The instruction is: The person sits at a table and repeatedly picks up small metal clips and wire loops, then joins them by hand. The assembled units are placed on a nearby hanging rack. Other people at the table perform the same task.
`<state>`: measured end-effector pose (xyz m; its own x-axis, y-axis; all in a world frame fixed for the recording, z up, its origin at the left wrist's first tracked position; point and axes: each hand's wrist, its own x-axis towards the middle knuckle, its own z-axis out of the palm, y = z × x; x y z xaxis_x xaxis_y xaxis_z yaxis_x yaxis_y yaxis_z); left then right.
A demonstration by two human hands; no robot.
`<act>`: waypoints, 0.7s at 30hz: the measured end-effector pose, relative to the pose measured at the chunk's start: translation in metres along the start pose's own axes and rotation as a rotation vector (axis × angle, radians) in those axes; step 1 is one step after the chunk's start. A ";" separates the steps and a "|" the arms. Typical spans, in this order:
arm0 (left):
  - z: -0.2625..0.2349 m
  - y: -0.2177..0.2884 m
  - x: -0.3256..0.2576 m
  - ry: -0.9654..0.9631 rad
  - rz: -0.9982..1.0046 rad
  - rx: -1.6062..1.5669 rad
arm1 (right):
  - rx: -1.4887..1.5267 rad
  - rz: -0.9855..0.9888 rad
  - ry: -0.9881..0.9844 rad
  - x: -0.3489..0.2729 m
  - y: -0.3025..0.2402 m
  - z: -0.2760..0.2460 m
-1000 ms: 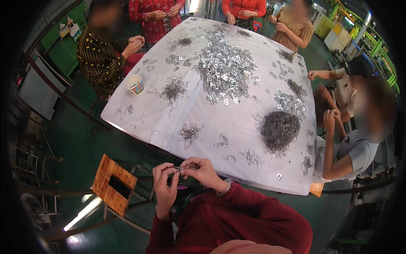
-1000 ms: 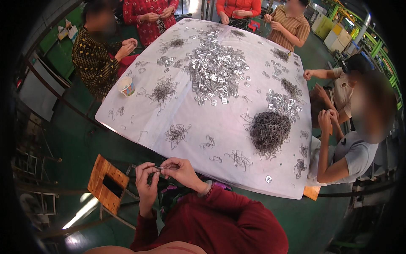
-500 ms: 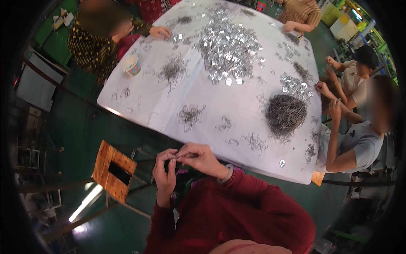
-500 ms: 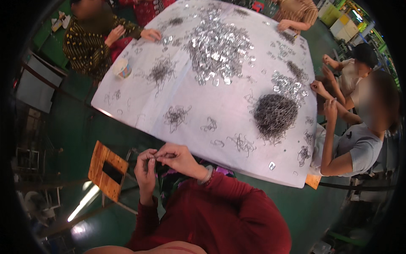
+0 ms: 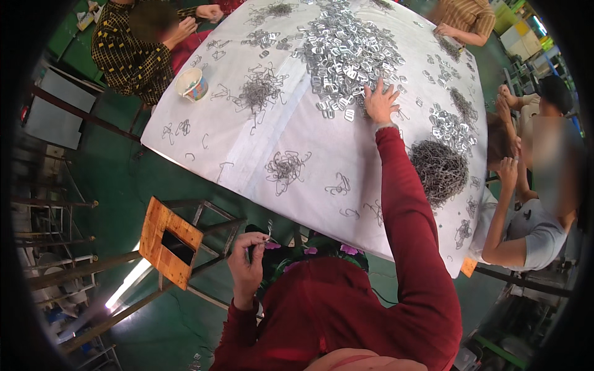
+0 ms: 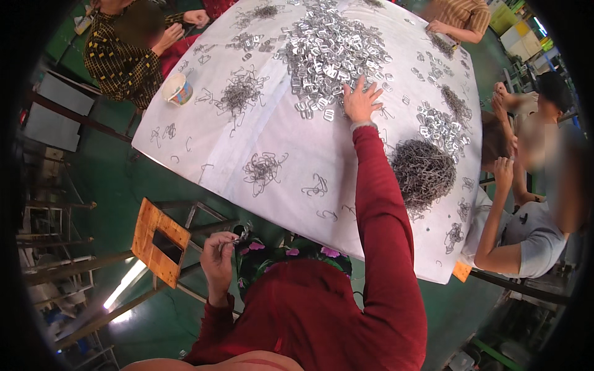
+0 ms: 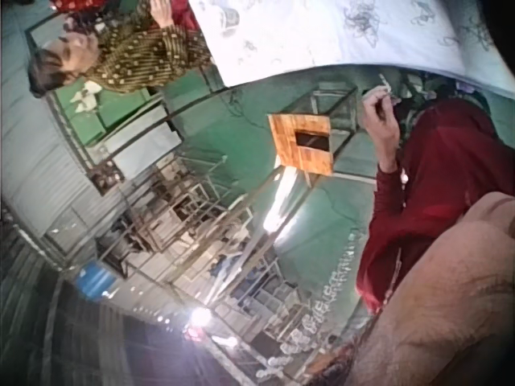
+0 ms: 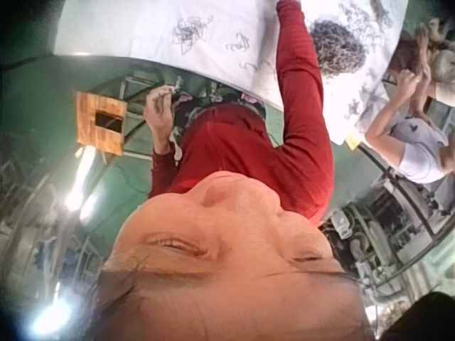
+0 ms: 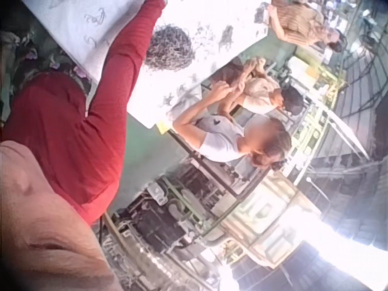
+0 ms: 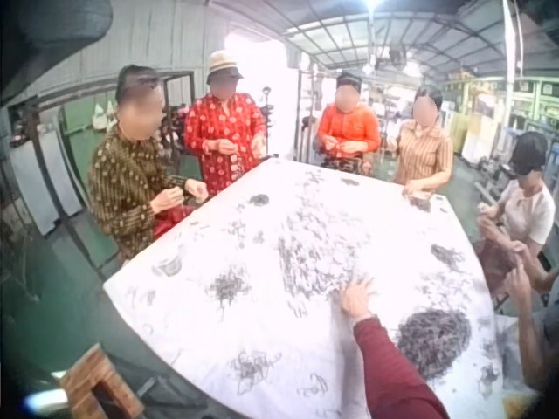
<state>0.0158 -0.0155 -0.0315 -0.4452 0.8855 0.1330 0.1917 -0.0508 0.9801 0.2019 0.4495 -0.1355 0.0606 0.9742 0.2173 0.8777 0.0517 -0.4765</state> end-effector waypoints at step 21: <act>-0.004 0.012 -0.010 0.095 0.168 0.033 | 0.469 -0.400 -0.127 -0.109 0.012 -0.052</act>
<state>0.0197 -0.0271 -0.0201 -0.4851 0.8179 0.3093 0.2986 -0.1775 0.9377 0.2305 0.3320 -0.1208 -0.3114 0.8766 0.3670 0.5173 0.4803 -0.7083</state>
